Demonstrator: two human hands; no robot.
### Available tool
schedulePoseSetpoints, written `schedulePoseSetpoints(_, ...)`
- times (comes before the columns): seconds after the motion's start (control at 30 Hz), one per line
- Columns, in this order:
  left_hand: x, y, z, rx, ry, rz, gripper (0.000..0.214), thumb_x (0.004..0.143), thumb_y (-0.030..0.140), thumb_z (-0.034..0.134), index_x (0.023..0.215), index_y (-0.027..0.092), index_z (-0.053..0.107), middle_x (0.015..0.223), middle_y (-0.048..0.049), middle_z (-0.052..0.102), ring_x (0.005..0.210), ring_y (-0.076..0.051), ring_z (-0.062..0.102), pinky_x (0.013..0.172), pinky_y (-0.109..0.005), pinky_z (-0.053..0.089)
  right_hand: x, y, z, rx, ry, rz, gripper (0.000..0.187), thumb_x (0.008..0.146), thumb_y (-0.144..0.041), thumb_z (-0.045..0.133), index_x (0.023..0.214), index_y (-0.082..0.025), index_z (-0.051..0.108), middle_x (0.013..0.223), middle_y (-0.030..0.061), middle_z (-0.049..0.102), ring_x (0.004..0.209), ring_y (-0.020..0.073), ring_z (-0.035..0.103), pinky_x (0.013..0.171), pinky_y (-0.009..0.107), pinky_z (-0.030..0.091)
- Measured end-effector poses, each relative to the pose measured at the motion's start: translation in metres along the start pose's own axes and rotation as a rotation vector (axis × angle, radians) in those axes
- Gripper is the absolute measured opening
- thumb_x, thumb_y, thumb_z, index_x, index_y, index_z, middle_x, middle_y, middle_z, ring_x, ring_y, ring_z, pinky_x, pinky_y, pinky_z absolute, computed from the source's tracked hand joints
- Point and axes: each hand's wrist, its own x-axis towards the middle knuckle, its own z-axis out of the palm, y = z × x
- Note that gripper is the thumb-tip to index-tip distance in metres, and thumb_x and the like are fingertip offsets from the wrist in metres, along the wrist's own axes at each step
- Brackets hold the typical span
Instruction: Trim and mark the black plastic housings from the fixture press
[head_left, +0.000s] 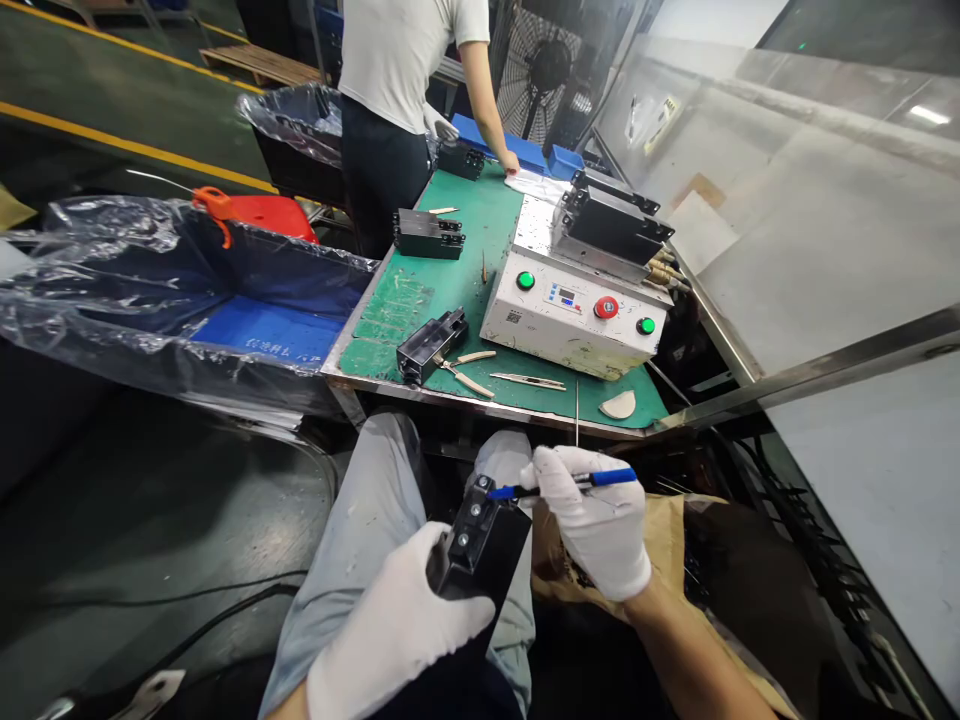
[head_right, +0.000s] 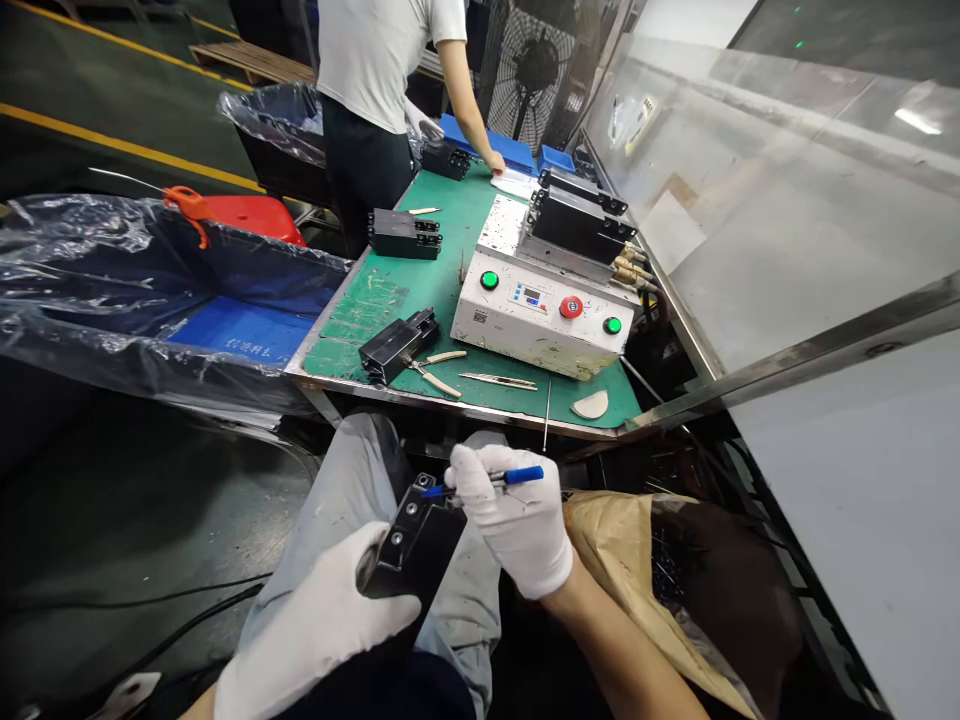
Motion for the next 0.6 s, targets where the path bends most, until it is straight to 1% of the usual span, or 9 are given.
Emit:
schedulePoseSetpoints(0.07,0.001,-0.004,0.000,0.007,0.001,0.033,0.013,0.078,0.026,0.065,0.090,0.021,0.060,0.085,-0.0003,0.068,0.081,-0.019,0.058,0.070,-0.028,0.050,-0.006,-0.002,0.002,-0.015,-0.057,-0.031,0.041,0.097,-0.041,0.067,0.063,-0.020,0.073,0.059,0.0021,0.071,0.052,0.0159,0.067,0.053,0.026,0.054)
schedulePoseSetpoints(0.17,0.003,-0.009,0.001,0.002,0.004,0.051,0.012,0.078,0.026,0.065,0.088,0.021,0.060,0.085,-0.0007,0.069,0.080,-0.019,0.058,0.070,-0.029,0.049,-0.010,0.001,0.004,-0.080,-0.099,-0.077,0.036,0.096,-0.035,0.067,0.063,-0.021,0.072,0.059,0.0012,0.070,0.050,0.0153,0.064,0.050,0.026,0.050)
schedulePoseSetpoints(0.3,0.003,-0.011,0.000,0.002,0.005,0.063,0.010,0.078,0.025,0.064,0.086,0.021,0.059,0.083,0.0004,0.068,0.079,-0.018,0.057,0.069,-0.029,0.048,-0.012,0.004,0.002,-0.196,-0.105,-0.181,0.031,0.096,-0.029,0.066,0.066,-0.023,0.072,0.061,0.0012,0.070,0.053,0.0154,0.064,0.051,0.027,0.049)
schedulePoseSetpoints(0.4,0.002,-0.010,-0.001,0.018,0.008,0.055,0.012,0.078,0.026,0.065,0.087,0.021,0.059,0.084,0.0006,0.067,0.079,-0.017,0.056,0.070,-0.029,0.048,-0.014,-0.002,0.002,-0.225,-0.091,-0.251,0.037,0.098,-0.026,0.064,0.062,-0.021,0.069,0.058,0.0009,0.068,0.050,0.0137,0.063,0.053,0.026,0.048)
schedulePoseSetpoints(0.5,0.003,-0.009,-0.003,0.037,0.032,0.033,0.017,0.074,0.025,0.068,0.086,0.021,0.057,0.081,0.0021,0.066,0.075,-0.017,0.056,0.067,-0.029,0.047,-0.019,-0.007,0.006,-0.225,-0.094,-0.291,0.039,0.098,-0.024,0.063,0.060,-0.020,0.067,0.056,-0.0002,0.067,0.049,0.0124,0.062,0.054,0.025,0.047)
schedulePoseSetpoints(0.6,0.006,-0.010,-0.006,0.013,0.032,0.029,0.021,0.072,0.026,0.071,0.086,0.020,0.057,0.079,0.0035,0.065,0.073,-0.016,0.055,0.065,-0.029,0.046,-0.025,-0.003,0.011,-0.262,-0.133,-0.328,0.035,0.098,-0.021,0.062,0.064,-0.020,0.067,0.056,-0.0013,0.066,0.050,0.0116,0.062,0.056,0.025,0.047)
